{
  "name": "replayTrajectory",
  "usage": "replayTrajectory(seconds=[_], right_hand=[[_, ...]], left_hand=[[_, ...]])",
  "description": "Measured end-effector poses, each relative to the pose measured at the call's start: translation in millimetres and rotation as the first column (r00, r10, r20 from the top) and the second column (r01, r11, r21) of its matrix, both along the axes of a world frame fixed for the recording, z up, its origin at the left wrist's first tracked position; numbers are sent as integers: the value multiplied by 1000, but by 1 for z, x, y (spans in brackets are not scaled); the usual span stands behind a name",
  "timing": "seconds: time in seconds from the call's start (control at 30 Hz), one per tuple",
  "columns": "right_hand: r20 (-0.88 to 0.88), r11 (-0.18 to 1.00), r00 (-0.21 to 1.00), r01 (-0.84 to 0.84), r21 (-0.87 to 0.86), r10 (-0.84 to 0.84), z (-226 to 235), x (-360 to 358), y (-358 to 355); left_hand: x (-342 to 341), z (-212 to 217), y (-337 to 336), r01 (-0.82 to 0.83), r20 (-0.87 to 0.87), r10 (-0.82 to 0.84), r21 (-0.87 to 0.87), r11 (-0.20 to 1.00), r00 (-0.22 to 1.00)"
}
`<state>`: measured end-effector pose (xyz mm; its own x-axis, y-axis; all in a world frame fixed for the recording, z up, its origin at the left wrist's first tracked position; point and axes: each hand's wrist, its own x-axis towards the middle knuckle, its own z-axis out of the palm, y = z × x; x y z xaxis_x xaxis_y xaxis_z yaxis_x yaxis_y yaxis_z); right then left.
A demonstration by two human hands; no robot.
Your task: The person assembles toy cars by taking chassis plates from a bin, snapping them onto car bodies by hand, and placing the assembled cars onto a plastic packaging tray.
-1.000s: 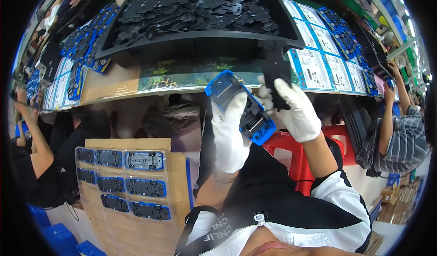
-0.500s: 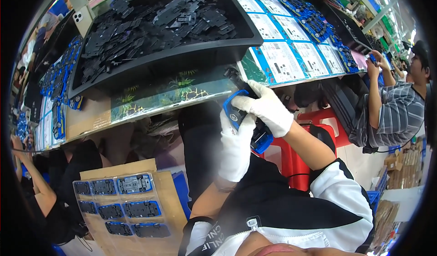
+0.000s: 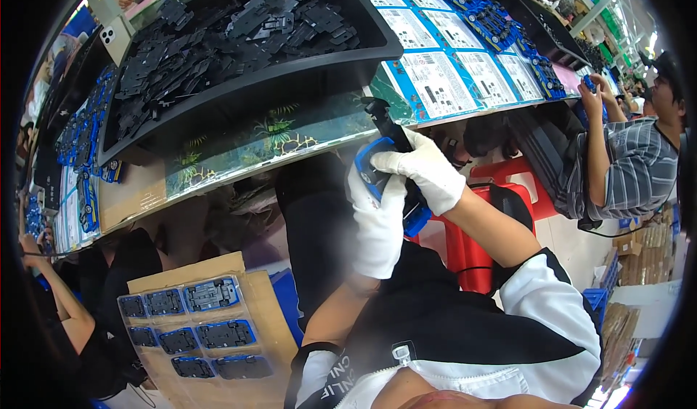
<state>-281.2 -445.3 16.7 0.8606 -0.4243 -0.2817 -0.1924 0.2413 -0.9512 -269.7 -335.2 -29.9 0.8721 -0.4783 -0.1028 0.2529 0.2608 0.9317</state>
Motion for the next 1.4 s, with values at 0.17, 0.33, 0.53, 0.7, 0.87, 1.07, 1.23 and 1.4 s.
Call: replayTrajectory(seconds=[0.17,0.33,0.53,0.7,0.87,1.07,1.23,1.4], right_hand=[[-9,996,1000,23,-81,-24,1,-12,0],[25,991,1000,7,-134,-4,8,-13,6],[149,980,987,89,-178,-62,-6,-19,3],[247,900,966,172,-401,-75,3,-32,7],[134,384,991,116,-916,19,-1,-56,29],[106,227,992,119,-967,-69,-18,-51,55],[100,119,991,110,-987,-85,-13,-40,66],[86,82,992,94,-992,-88,-13,-38,69]], left_hand=[[-9,-17,-7,-21,167,44,-137,990,985],[0,8,2,64,-125,-94,-228,972,988],[2,8,5,91,-210,-145,-249,964,967],[9,8,12,65,-229,-130,-271,960,965],[12,-25,17,-118,398,99,25,993,912],[12,-2,12,-156,-211,59,-483,862,976],[5,-11,16,-152,-204,58,-483,863,977],[6,-11,19,-156,-26,156,-293,943,987]])
